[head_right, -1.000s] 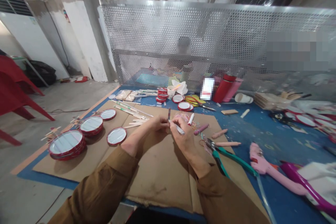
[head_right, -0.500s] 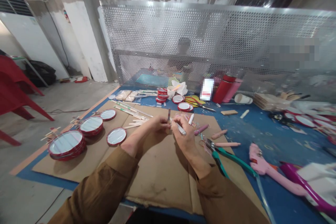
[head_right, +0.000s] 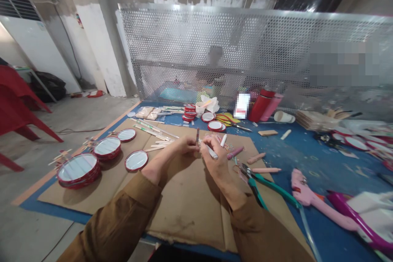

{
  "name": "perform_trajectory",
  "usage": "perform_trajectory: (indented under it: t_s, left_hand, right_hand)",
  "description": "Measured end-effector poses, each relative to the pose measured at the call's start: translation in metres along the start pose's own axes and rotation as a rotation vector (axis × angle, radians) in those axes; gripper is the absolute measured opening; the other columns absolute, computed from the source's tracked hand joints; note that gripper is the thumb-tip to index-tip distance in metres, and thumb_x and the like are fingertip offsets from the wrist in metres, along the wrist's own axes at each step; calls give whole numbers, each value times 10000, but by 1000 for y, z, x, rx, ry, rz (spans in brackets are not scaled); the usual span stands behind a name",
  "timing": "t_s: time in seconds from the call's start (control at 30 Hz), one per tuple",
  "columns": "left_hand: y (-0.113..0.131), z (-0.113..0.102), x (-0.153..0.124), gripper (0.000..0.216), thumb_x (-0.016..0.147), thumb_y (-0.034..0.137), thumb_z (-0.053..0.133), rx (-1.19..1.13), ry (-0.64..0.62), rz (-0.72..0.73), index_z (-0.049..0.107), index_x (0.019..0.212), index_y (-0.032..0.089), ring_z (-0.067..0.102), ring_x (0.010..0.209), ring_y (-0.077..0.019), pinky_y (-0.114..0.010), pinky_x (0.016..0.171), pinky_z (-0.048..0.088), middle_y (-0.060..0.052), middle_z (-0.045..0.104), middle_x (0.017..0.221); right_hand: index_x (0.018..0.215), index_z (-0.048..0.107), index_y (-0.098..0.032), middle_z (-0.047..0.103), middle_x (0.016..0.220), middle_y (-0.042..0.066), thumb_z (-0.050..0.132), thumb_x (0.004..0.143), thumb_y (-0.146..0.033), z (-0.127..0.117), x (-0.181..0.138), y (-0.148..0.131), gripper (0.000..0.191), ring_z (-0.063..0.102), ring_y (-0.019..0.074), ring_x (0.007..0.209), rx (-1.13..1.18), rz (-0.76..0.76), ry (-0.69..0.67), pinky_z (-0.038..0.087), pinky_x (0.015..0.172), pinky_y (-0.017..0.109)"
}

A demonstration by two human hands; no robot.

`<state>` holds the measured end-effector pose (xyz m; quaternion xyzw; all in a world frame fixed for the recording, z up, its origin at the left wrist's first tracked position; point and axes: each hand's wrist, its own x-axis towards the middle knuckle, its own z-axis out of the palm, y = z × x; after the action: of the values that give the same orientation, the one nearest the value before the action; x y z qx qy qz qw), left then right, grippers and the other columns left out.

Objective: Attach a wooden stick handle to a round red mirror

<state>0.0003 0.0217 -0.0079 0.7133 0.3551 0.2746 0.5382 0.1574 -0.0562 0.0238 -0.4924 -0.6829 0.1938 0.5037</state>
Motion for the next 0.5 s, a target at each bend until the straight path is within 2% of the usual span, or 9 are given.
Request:
perform_trajectory:
  t_s: [0.17,0.37,0.5]
  left_hand:
    - [-6,1,1,221,729,321,708,-18,17,-1,601,675,136,451,592,-108,-247,573,328,14,525,569]
    - [2,2,-3,161,751,237,660,-18,36,-59,586,650,136,442,561,-99,-249,568,329,17,524,562]
    - [9,2,-3,193,742,202,664,-18,13,-82,562,592,137,426,550,-93,-248,573,333,17,517,538]
  right_hand:
    - [839,608,-221,646,730,25,528,882,-368,0,-1,-3,173,609,193,733,5,1,12,459,651,293]
    - [847,609,-220,641,718,22,522,878,-369,0,-1,-4,175,609,195,737,6,15,8,465,668,298]
    - [886,612,-221,641,716,20,525,867,-368,0,-1,-6,171,610,196,729,31,15,24,473,671,304]
